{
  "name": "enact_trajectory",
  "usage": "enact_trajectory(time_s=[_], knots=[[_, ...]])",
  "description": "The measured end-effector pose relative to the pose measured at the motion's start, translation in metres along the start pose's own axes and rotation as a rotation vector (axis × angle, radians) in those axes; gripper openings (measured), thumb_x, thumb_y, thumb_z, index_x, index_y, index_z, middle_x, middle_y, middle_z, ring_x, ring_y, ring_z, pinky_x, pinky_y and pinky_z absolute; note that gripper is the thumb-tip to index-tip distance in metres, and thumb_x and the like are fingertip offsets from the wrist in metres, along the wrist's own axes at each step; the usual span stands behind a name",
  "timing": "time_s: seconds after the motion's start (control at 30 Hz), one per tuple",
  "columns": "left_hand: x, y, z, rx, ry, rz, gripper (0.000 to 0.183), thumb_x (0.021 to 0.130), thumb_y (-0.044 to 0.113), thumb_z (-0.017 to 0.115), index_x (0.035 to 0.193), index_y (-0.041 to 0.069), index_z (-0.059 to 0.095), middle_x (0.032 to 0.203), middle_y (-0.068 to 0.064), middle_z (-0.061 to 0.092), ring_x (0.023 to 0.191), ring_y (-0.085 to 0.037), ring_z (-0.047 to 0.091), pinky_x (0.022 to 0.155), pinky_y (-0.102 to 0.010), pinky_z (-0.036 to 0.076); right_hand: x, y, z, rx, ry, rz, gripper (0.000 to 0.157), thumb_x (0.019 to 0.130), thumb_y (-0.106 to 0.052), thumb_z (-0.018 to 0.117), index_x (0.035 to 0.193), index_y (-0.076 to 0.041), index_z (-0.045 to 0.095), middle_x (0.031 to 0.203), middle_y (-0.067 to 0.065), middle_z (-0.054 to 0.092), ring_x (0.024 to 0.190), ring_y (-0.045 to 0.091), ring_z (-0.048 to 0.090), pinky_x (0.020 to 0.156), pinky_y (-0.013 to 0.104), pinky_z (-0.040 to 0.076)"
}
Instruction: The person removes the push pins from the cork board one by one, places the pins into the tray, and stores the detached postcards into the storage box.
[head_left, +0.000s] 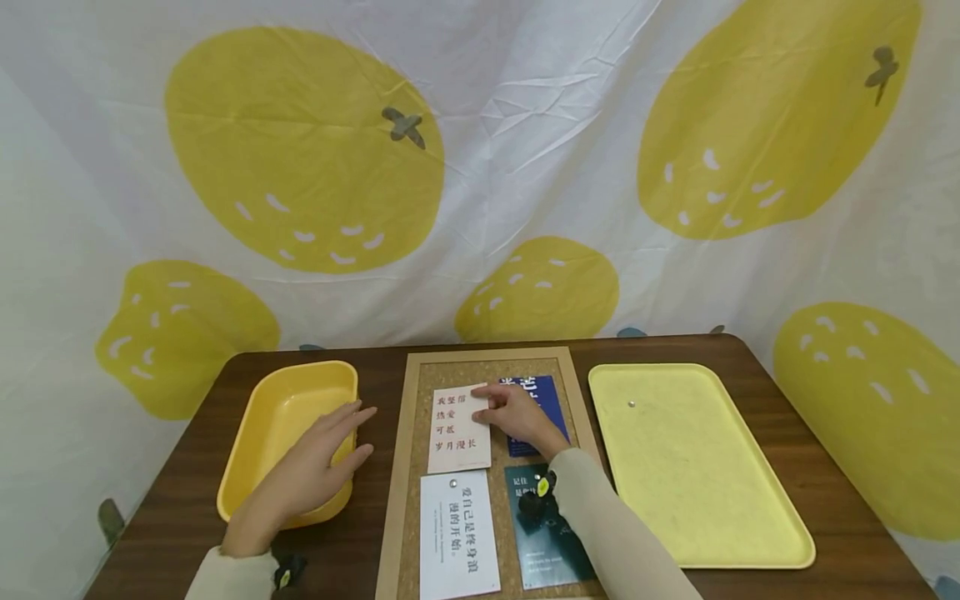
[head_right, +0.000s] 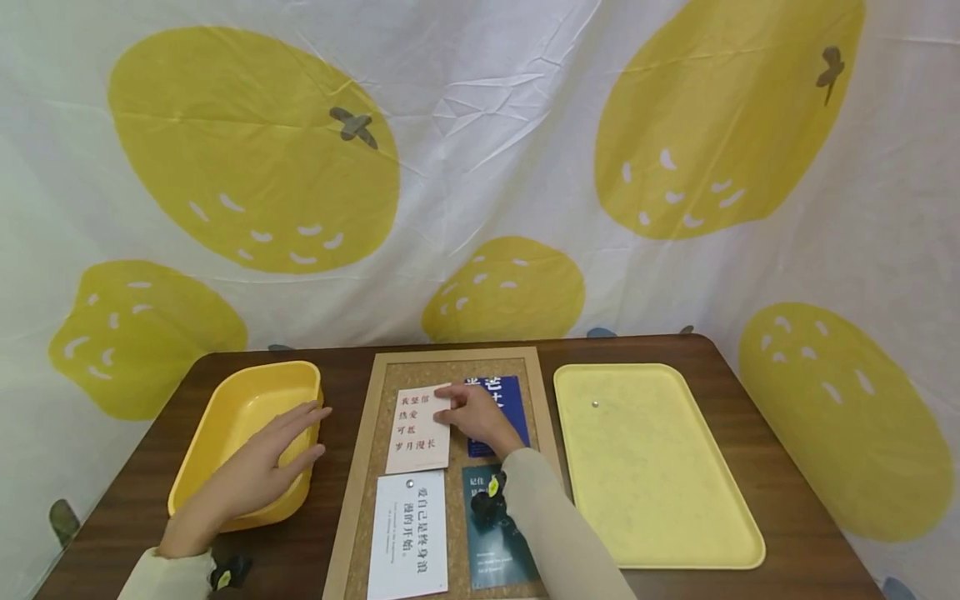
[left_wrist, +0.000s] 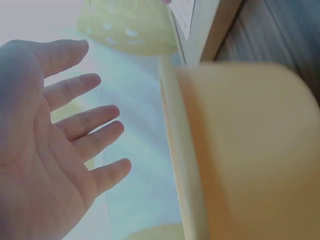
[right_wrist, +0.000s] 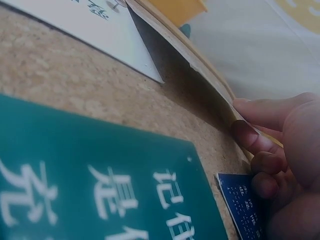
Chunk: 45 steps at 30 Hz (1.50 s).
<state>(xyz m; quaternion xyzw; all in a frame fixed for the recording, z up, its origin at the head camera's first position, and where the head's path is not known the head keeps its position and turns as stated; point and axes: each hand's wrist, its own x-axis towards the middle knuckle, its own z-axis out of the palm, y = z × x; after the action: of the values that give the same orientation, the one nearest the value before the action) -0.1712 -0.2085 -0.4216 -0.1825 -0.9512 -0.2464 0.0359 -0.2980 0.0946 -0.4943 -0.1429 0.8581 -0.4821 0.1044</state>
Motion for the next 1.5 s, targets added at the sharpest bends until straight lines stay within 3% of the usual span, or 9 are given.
enact_trajectory(time_s=[0.2, 0.53, 0.77, 0.97, 1.27, 1.5], knots=[[-0.016, -0.023, -0.014, 0.006, 0.044, 0.017, 0.048, 0.101, 0.026, 0.058, 0.144, 0.006, 0.050, 0.149, -0.025, 0.043, 0.138, -0.046, 0.037, 0.107, -0.064, 0.034, 0.000, 0.001, 0.000, -0.004, -0.002, -0.011, 0.037, 0.089, -0.020, 0.074, 0.126, -0.018, 0.069, 0.083, 0.000, 0.055, 0.075, 0.016, 0.050, 0.065, 0.029, 0.039], [-0.042, -0.063, -0.040, -0.015, 0.115, -0.033, 0.043, 0.099, 0.023, 0.062, 0.136, 0.002, 0.055, 0.147, -0.034, 0.040, 0.132, -0.057, 0.036, 0.097, -0.074, 0.034, -0.002, -0.002, -0.001, -0.016, -0.005, -0.023, 0.037, 0.090, -0.019, 0.074, 0.126, -0.015, 0.069, 0.081, 0.000, 0.055, 0.073, 0.015, 0.048, 0.062, 0.028, 0.037], [-0.053, -0.088, -0.047, -0.028, 0.135, -0.141, 0.043, 0.100, 0.025, 0.061, 0.133, -0.002, 0.057, 0.146, -0.037, 0.036, 0.129, -0.060, 0.037, 0.094, -0.073, 0.036, -0.002, -0.001, -0.001, -0.012, -0.010, -0.014, 0.037, 0.090, -0.020, 0.074, 0.126, -0.016, 0.069, 0.081, 0.000, 0.056, 0.072, 0.015, 0.049, 0.059, 0.026, 0.036], [-0.059, -0.105, -0.047, -0.074, 0.157, -0.163, 0.043, 0.100, 0.023, 0.061, 0.133, -0.004, 0.057, 0.147, -0.039, 0.033, 0.128, -0.061, 0.037, 0.090, -0.072, 0.041, -0.002, -0.003, -0.001, -0.014, -0.015, -0.002, 0.037, 0.090, -0.020, 0.074, 0.127, -0.016, 0.069, 0.082, 0.000, 0.055, 0.072, 0.015, 0.048, 0.058, 0.026, 0.036], [-0.059, -0.122, -0.043, -0.215, 0.055, -0.258, 0.057, 0.099, 0.031, 0.061, 0.145, 0.001, 0.046, 0.155, -0.037, 0.019, 0.139, -0.060, 0.019, 0.098, -0.080, 0.022, -0.002, -0.004, -0.002, -0.008, -0.007, 0.012, 0.037, 0.090, -0.020, 0.073, 0.127, -0.018, 0.069, 0.083, 0.000, 0.055, 0.073, 0.015, 0.048, 0.059, 0.026, 0.036], [-0.059, -0.137, -0.041, -0.312, -0.045, -0.341, 0.070, 0.098, 0.035, 0.061, 0.155, 0.007, 0.031, 0.158, -0.032, 0.021, 0.142, -0.055, 0.018, 0.104, -0.072, 0.028, -0.002, -0.002, 0.000, -0.002, -0.005, 0.006, 0.037, 0.090, -0.019, 0.073, 0.127, -0.017, 0.069, 0.082, 0.000, 0.054, 0.072, 0.015, 0.047, 0.059, 0.027, 0.036]])
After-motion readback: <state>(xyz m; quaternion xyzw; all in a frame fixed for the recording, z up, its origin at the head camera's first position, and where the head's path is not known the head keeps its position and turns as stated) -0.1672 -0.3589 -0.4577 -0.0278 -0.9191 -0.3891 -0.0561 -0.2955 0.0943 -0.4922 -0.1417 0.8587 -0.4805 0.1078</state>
